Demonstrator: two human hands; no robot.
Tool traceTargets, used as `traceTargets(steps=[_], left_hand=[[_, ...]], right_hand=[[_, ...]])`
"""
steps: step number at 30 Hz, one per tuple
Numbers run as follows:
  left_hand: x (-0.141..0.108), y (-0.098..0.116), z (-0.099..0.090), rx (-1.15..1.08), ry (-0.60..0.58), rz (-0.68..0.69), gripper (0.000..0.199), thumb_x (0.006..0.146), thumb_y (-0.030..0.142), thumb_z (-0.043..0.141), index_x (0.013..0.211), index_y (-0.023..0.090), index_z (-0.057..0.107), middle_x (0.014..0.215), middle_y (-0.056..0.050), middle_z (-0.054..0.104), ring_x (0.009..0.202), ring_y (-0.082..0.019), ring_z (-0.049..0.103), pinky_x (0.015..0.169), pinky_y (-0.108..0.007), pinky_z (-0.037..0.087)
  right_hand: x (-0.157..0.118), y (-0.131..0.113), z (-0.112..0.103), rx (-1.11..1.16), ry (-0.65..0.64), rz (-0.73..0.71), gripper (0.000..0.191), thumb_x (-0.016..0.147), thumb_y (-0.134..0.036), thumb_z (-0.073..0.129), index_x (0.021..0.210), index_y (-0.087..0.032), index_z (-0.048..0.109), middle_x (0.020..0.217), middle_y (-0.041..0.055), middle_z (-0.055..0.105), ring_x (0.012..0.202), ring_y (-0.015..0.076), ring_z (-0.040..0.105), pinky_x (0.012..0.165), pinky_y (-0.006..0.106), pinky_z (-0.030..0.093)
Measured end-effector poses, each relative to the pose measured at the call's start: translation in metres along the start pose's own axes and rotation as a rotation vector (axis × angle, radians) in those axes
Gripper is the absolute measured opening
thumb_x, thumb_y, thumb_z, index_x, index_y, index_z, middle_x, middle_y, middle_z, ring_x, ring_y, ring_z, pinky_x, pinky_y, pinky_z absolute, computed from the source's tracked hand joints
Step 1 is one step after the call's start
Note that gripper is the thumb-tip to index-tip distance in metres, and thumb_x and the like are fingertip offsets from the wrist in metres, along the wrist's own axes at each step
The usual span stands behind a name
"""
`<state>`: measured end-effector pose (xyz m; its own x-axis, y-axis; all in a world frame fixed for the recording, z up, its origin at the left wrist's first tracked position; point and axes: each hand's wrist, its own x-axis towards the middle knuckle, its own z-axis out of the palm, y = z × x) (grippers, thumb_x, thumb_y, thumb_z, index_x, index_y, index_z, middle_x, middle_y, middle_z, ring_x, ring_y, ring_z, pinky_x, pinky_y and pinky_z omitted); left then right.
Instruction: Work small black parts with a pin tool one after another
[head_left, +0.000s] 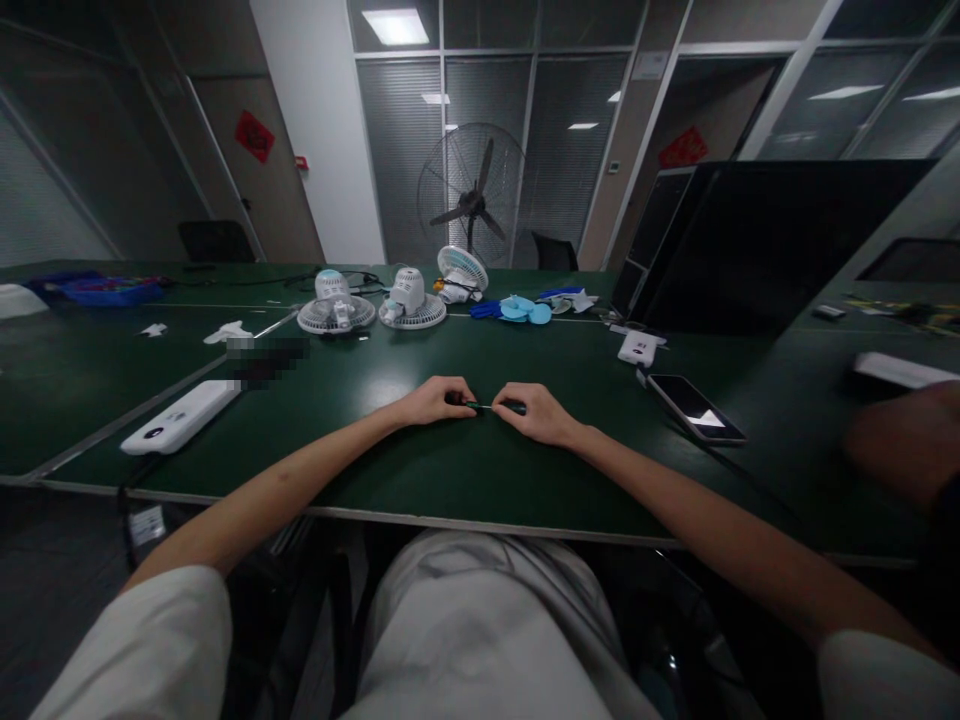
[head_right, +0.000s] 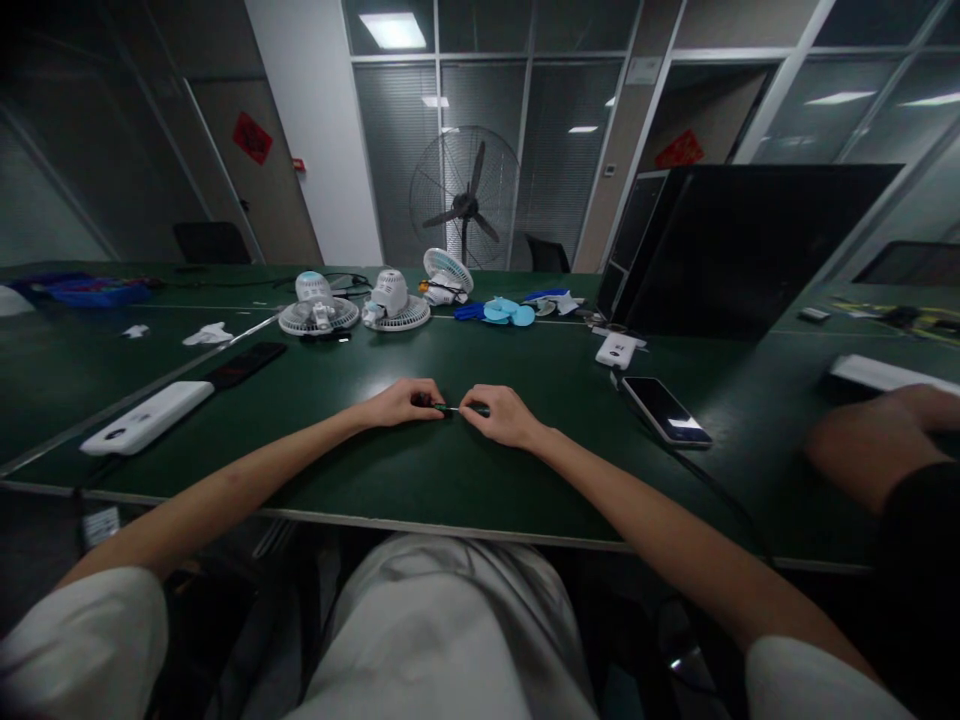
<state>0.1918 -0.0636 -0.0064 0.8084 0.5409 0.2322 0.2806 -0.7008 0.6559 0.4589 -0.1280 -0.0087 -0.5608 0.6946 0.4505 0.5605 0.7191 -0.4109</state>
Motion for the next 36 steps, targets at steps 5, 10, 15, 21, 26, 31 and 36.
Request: traceTargets(steps=[5, 10, 15, 21, 26, 31, 36], left_hand=[[-0.0004, 0.0042, -0.0015, -0.002, -0.002, -0.006, 0.036, 0.089, 0.047, 0.073, 0.104, 0.014, 0.074, 0.096, -0.006, 0.064, 0.081, -0.016, 0.056, 0.072, -0.027, 0.043], [-0.0004, 0.0069, -0.0009, 0.003, 0.005, -0.013, 0.035, 0.088, 0.047, 0.073, 0.1, 0.013, 0.073, 0.093, -0.006, 0.064, 0.08, -0.016, 0.055, 0.071, -0.026, 0.042], [0.0004, 0.007, -0.0004, 0.009, 0.006, -0.015, 0.035, 0.089, 0.047, 0.072, 0.1, 0.014, 0.072, 0.094, -0.006, 0.064, 0.08, -0.016, 0.055, 0.071, -0.026, 0.042], [-0.0001, 0.0057, -0.0011, 0.007, -0.004, -0.013, 0.037, 0.09, 0.047, 0.07, 0.106, 0.015, 0.072, 0.099, -0.007, 0.065, 0.083, -0.017, 0.057, 0.072, -0.027, 0.043], [0.0002, 0.0048, 0.0008, 0.001, -0.005, -0.008, 0.037, 0.09, 0.047, 0.071, 0.105, 0.014, 0.072, 0.098, -0.007, 0.064, 0.082, -0.016, 0.056, 0.073, -0.027, 0.044], [0.0006, 0.0046, 0.0017, 0.007, 0.003, 0.004, 0.037, 0.089, 0.048, 0.071, 0.104, 0.014, 0.073, 0.096, -0.007, 0.064, 0.082, -0.016, 0.056, 0.074, -0.026, 0.044], [-0.001, 0.0037, 0.0007, 0.026, 0.012, 0.018, 0.036, 0.089, 0.047, 0.071, 0.106, 0.015, 0.074, 0.097, -0.006, 0.063, 0.082, -0.016, 0.056, 0.073, -0.026, 0.044]], right_hand=[[0.0022, -0.0011, -0.0002, 0.02, -0.024, -0.008, 0.015, 0.1, -0.03, 0.062, 0.104, -0.019, 0.072, 0.099, 0.006, 0.071, 0.085, 0.0197, 0.066, 0.078, 0.031, 0.049], [0.0058, -0.002, 0.0002, 0.038, -0.033, -0.005, 0.016, 0.101, -0.032, 0.061, 0.105, -0.019, 0.07, 0.101, 0.0061, 0.071, 0.088, 0.0195, 0.066, 0.079, 0.03, 0.049], [0.0052, 0.0011, -0.0002, 0.039, -0.022, 0.015, 0.015, 0.101, -0.03, 0.062, 0.104, -0.019, 0.07, 0.1, 0.0057, 0.071, 0.086, 0.0189, 0.066, 0.076, 0.03, 0.049], [0.0011, 0.0036, 0.0003, 0.013, 0.019, 0.048, 0.01, 0.096, -0.025, 0.065, 0.096, -0.019, 0.072, 0.093, 0.0051, 0.071, 0.082, 0.0192, 0.065, 0.077, 0.031, 0.049], [0.0012, -0.0011, 0.0007, -0.001, 0.016, 0.042, 0.007, 0.093, -0.021, 0.066, 0.093, -0.019, 0.073, 0.092, 0.0043, 0.072, 0.08, 0.0184, 0.065, 0.077, 0.03, 0.048], [0.0025, -0.0045, 0.0008, -0.019, 0.018, 0.033, 0.008, 0.093, -0.021, 0.065, 0.093, -0.019, 0.074, 0.092, 0.0046, 0.072, 0.081, 0.0185, 0.065, 0.077, 0.03, 0.048], [0.0007, -0.0039, -0.0014, -0.023, 0.021, 0.029, 0.01, 0.093, -0.021, 0.065, 0.092, -0.018, 0.074, 0.09, 0.0047, 0.072, 0.08, 0.0185, 0.066, 0.077, 0.03, 0.049]])
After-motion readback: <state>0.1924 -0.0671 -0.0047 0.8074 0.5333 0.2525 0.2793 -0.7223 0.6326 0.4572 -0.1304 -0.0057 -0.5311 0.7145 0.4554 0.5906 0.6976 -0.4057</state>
